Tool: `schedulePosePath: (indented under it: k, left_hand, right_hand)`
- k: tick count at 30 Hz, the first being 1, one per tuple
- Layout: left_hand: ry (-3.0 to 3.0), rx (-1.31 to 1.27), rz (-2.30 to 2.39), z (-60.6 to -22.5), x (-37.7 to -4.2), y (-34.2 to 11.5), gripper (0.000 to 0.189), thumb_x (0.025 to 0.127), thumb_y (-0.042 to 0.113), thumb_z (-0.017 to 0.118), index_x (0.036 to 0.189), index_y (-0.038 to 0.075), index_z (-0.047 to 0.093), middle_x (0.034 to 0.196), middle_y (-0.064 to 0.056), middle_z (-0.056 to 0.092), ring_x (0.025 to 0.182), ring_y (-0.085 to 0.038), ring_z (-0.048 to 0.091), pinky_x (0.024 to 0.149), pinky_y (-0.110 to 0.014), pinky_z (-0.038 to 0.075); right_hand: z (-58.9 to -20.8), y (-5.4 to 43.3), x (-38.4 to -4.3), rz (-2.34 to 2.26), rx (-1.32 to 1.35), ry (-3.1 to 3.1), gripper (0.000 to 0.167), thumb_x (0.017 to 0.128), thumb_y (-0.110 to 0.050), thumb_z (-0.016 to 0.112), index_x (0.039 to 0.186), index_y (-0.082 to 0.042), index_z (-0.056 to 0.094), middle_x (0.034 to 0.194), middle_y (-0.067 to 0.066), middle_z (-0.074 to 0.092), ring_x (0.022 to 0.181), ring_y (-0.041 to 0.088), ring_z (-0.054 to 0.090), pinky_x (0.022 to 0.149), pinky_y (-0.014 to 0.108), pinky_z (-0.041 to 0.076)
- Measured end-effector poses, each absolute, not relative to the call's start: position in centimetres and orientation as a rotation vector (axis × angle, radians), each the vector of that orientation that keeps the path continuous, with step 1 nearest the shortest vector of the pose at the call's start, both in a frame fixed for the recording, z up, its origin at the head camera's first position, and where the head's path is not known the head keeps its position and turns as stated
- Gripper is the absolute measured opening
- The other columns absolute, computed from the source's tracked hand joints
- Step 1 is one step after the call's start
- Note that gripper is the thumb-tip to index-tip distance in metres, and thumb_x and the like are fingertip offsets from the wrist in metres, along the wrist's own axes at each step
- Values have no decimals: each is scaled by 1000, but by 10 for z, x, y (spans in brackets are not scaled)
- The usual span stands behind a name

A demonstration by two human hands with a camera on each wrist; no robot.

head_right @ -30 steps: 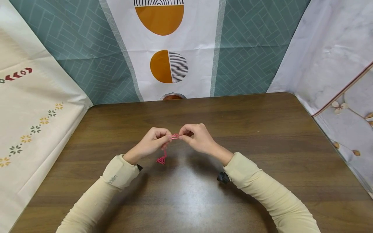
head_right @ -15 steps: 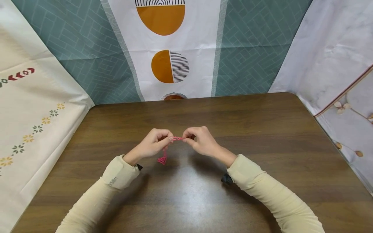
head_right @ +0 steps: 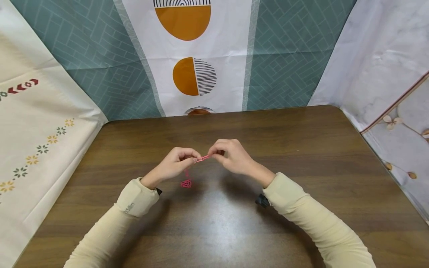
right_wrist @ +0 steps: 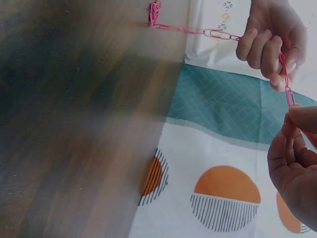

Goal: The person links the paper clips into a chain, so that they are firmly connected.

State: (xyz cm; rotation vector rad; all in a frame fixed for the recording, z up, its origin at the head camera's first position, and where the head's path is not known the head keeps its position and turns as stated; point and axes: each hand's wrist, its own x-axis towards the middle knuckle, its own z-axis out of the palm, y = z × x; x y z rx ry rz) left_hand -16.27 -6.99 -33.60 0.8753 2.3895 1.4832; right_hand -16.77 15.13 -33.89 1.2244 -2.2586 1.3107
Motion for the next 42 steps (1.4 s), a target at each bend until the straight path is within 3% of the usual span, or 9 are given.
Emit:
schedulePosePath:
  k: [6, 12, 15, 23, 30, 36, 42]
  left_hand:
    - [2269, 867, 1516, -335, -162, -70, 18, 88, 3, 48, 92, 0, 65, 60, 0, 52, 48, -15, 41, 46, -24, 35]
    - [2331, 871, 1480, -337, -164, -67, 11, 91, 10, 55, 87, 3, 64, 46, 1, 43, 38, -16, 43, 39, -23, 33]
    - [2403, 906, 1476, -327, -160, -66, 13, 90, 5, 54, 81, 2, 63, 45, 2, 41, 37, -18, 45, 39, -22, 34]
    - [2410, 888, 1591, -300, -149, -70, 17, 88, -3, 52, 72, -1, 57, 47, 0, 40, 42, -11, 40, 42, -22, 33]
    - [2390, 957, 1660, -287, -146, -70, 17, 88, -6, 50, 72, -1, 55, 46, -4, 40, 41, -14, 38, 41, -21, 27]
    - [2368, 1008, 1732, -294, -157, -70, 17, 88, -7, 49, 73, -2, 55, 46, -12, 41, 39, -13, 41, 39, -21, 29]
    - [2377, 1030, 1785, -297, -160, -73, 16, 89, -3, 50, 75, 0, 57, 47, -7, 43, 40, -19, 43, 39, -24, 35]
  right_hand:
    - [-336, 144, -169, 1289, 1228, -2217, 19, 75, 11, 65, 81, -6, 68, 78, -1, 63, 66, 9, 54, 57, 28, 45]
    - [-334, 135, -169, 1300, 1180, -2237, 15, 76, 8, 65, 80, -6, 69, 77, -1, 63, 66, 8, 54, 55, 25, 44]
    - [-333, 132, -169, 1364, 1113, -2291, 11, 78, 4, 66, 83, -6, 69, 77, 0, 64, 66, 8, 54, 56, 25, 44]
    - [-348, 125, -176, 1474, 1030, -2600, 11, 85, -4, 62, 93, -1, 68, 83, 6, 67, 70, 11, 59, 63, 27, 49]
    - [-370, 107, -185, 1302, 1407, -2923, 30, 81, -7, 65, 109, 1, 62, 91, 9, 63, 72, 10, 59, 64, 23, 47]
    - [-378, 92, -183, 1393, 1407, -3107, 47, 77, -10, 71, 120, -3, 57, 101, 14, 58, 67, 8, 55, 60, 21, 45]
    - [-388, 82, -178, 1511, 1478, -3079, 23, 79, -11, 70, 100, -5, 66, 95, 5, 57, 65, 6, 52, 57, 19, 42]
